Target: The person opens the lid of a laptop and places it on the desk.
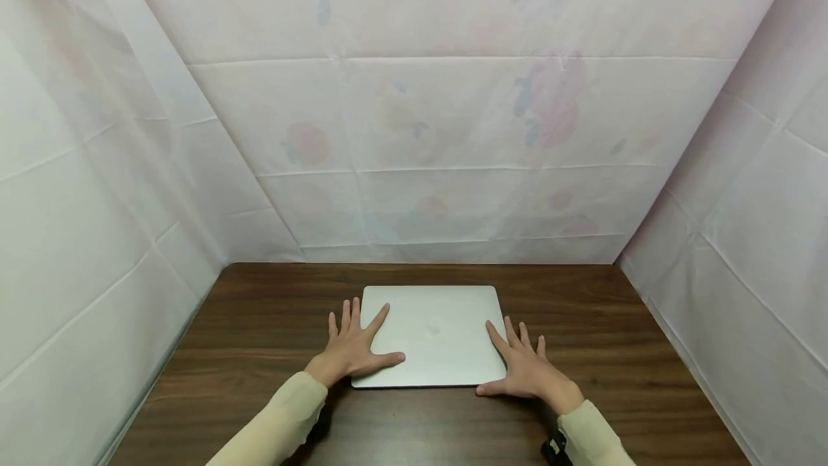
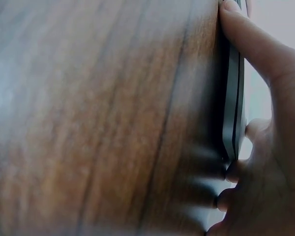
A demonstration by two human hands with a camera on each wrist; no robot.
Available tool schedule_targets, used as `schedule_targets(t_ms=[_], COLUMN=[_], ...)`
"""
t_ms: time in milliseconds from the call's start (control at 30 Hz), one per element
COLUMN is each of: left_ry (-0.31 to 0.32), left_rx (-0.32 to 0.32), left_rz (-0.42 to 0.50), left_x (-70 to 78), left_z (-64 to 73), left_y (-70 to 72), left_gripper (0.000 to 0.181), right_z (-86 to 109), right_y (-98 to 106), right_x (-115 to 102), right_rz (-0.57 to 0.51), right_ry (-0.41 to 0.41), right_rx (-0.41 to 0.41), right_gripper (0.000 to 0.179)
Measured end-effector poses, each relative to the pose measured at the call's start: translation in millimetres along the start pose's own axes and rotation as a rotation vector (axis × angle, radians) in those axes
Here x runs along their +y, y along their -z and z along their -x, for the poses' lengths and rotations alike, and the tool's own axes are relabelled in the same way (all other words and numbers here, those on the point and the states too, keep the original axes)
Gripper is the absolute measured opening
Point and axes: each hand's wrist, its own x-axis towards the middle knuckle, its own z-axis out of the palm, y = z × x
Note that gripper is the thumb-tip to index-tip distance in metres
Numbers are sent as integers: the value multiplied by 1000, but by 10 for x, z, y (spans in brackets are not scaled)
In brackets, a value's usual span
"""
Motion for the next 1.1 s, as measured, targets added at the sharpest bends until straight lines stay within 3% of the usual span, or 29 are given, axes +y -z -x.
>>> schedule_targets(t_ms=[233,567,867,1100], left_ry=[-4,-4,-28,-56], left_rx=[-3,-35,-33,35], left_rz=[20,-9,-9,70], left_x=[-46,-19,-65,-139], left_z=[-18,1,121,248], left_y=[-40,21,56,95], left_gripper=[112,110,119,121], right_z=[-11,4,3,-5], right_y=[3,30,3,-14], right_x=[6,15,37,58], right_rz=[0,-8,-4,-12], right_ry=[-1,1,5,2], right_rx=[-3,-10,7,4], right_gripper=[127,127,127,128])
